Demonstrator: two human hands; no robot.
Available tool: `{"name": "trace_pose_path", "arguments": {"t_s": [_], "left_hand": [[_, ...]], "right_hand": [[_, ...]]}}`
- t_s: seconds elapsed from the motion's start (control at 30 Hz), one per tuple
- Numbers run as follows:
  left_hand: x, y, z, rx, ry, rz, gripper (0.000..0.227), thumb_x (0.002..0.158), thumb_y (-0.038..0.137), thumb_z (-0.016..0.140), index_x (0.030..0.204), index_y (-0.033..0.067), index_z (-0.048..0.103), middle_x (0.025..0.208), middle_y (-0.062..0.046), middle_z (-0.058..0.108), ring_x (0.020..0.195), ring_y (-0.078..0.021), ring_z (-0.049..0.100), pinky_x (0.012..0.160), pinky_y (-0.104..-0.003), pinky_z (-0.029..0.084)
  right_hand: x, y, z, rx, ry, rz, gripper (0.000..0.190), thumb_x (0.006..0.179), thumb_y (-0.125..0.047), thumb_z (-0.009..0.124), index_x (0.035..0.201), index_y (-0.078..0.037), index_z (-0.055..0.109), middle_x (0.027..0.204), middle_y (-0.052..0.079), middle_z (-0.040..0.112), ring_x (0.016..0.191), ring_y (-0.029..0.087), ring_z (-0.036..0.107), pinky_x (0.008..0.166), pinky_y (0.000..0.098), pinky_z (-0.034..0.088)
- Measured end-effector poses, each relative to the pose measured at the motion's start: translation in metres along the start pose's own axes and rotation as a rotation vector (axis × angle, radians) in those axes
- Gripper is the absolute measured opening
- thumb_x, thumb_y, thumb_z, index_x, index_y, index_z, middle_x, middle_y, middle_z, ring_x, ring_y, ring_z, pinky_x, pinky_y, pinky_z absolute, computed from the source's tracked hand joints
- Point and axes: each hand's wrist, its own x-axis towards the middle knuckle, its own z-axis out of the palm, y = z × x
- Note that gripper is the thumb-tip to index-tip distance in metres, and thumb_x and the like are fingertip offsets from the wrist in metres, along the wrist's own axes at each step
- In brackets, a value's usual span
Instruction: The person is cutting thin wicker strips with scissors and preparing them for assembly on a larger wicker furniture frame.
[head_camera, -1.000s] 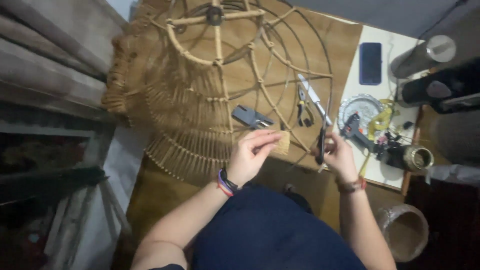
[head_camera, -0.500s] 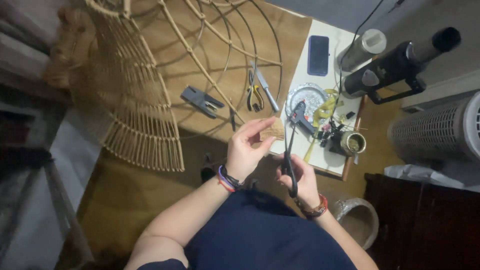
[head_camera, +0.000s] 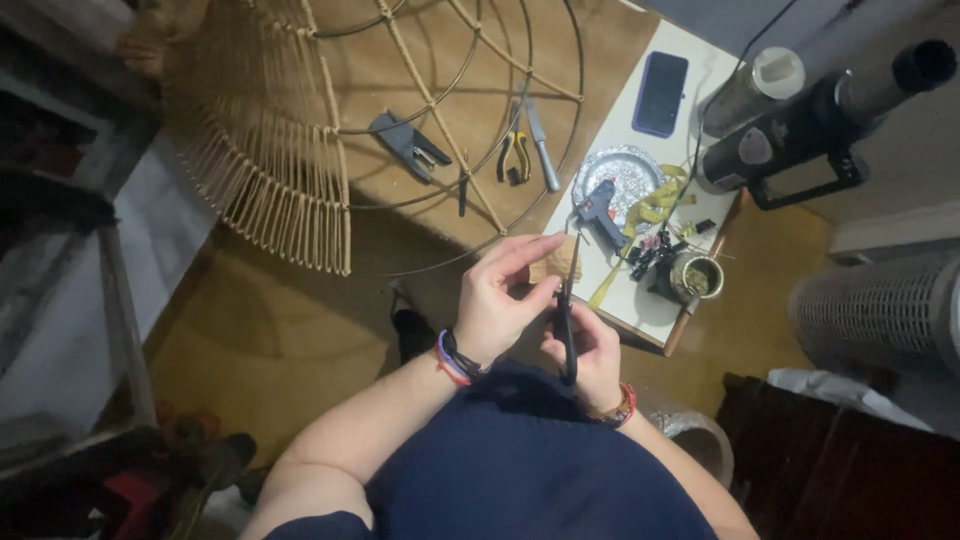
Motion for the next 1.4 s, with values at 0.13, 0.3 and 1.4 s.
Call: {"name": "trace_pose_path", "arguments": {"t_s": [0.13,0.3,1.4], "left_hand": [[-0.01,0.008,0.002,0.009,0.02,0.011,0.045,0.082,-0.001,0.081,0.125,0.0119,0.074,0.116,-0.008,0.071,0.107,-0.0177,0.07,0.083,-0.029,0.061],[-0.018,0.012,0.002,0.025,0.028,0.023,0.045,0.083,0.001,0.082,0.126,0.0125,0.073,0.117,-0.008,0.07,0.109,-0.0178,0.07,0.082,-0.028,0.061],[-0.058,0.008,-0.005,0.068,0.081,-0.039,0.045,0.084,0.01,0.085,0.127,0.0166,0.074,0.117,-0.006,0.072,0.091,-0.0075,0.064,0.07,-0.023,0.058]], "right_hand": [[-0.006,-0.003,-0.002,-0.007,-0.003,-0.024,0.051,0.073,-0.031,0.094,0.112,-0.004,0.076,0.076,0.007,0.072,0.074,0.015,0.065,0.072,0.029,0.052],[-0.011,-0.02,0.002,-0.028,0.014,0.0,0.051,0.07,-0.029,0.095,0.112,-0.005,0.077,0.073,0.007,0.074,0.071,0.014,0.066,0.069,0.0294,0.053],[-0.036,-0.004,0.01,-0.013,-0.014,0.022,0.045,0.074,-0.026,0.093,0.109,-0.004,0.076,0.059,0.006,0.07,0.055,0.01,0.063,0.054,0.0237,0.05]]}}
